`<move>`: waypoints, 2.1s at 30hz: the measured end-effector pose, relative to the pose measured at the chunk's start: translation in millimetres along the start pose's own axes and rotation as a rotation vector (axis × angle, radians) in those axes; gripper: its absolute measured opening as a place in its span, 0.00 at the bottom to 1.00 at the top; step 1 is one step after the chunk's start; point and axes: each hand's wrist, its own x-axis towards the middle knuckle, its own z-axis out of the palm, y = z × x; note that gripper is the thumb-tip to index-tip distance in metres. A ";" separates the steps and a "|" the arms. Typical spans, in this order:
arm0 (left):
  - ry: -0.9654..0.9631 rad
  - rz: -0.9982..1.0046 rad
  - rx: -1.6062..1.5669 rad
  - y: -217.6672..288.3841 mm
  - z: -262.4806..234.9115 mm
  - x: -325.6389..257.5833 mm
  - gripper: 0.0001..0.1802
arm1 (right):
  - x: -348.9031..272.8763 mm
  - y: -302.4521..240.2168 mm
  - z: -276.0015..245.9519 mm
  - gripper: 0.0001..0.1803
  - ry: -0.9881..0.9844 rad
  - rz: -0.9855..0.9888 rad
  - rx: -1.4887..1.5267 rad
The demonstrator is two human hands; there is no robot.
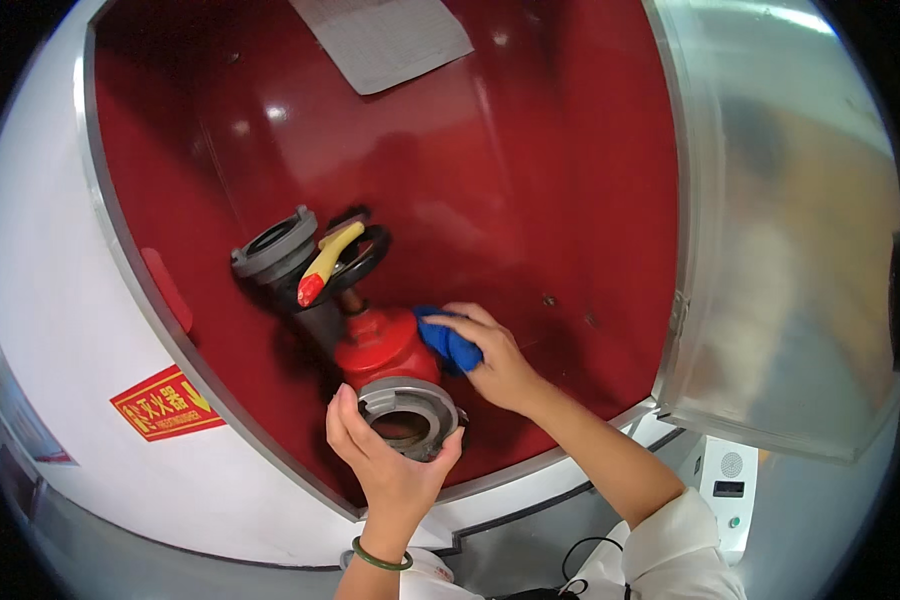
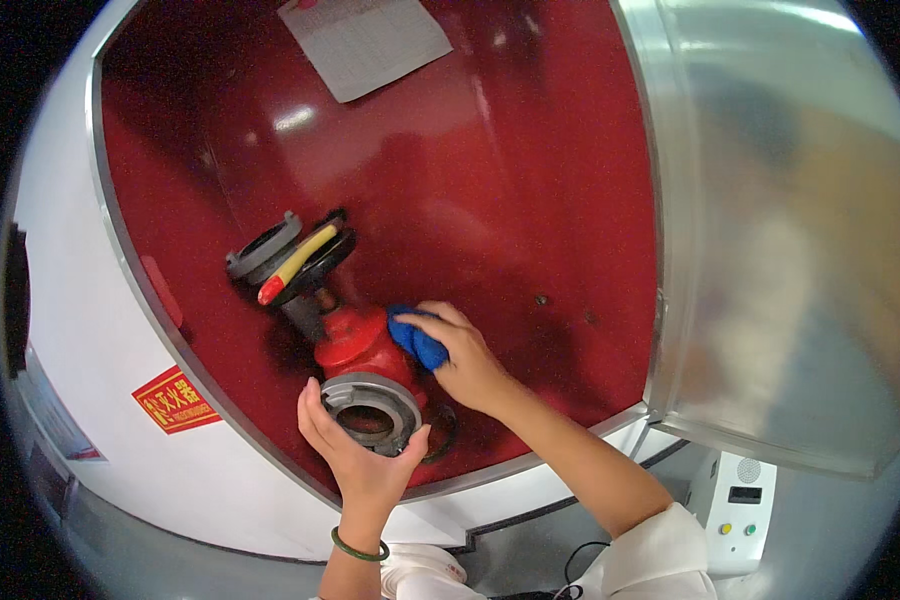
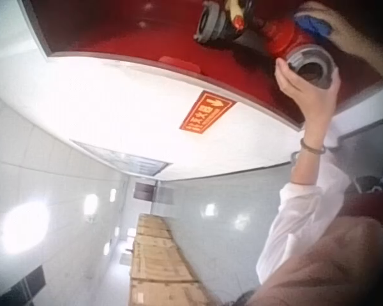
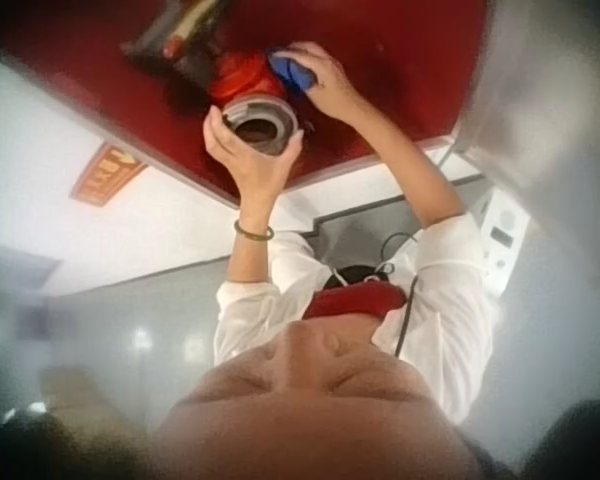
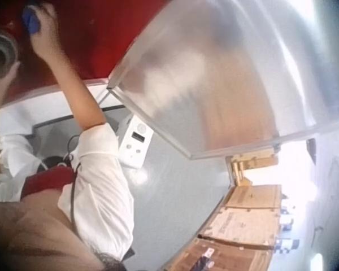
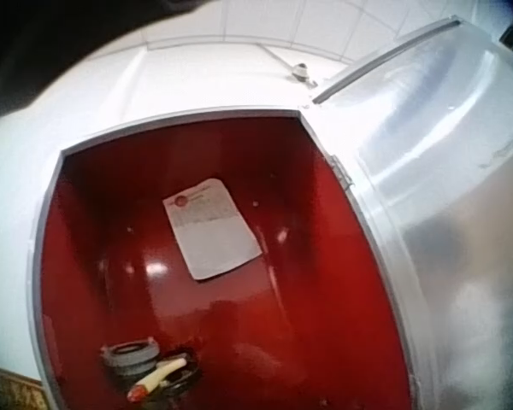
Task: Cleaning the interior and equipment of a fire extinguisher cabinet using a cloth and brush.
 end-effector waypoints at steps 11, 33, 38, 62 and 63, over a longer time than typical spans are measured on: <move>-0.013 0.049 -0.077 -6.5 -6.5 3.3 0.61 | -3.2 -38.1 -44.4 0.23 -0.121 0.030 -0.030; 0.037 0.026 -0.203 -46.6 4.1 -52.7 0.59 | -54.5 -66.0 -3.5 0.20 0.032 0.099 -0.063; 0.054 0.026 -0.183 -48.6 0.1 -55.6 0.58 | -93.7 -71.5 5.4 0.21 -0.302 0.073 -0.118; -0.085 -0.241 -0.170 -39.1 12.1 -65.6 0.60 | -89.1 -60.7 2.3 0.33 0.115 0.068 -0.010; -0.057 -0.227 -0.182 -39.5 13.8 -66.1 0.59 | -100.8 -54.6 6.9 0.33 0.097 0.107 0.039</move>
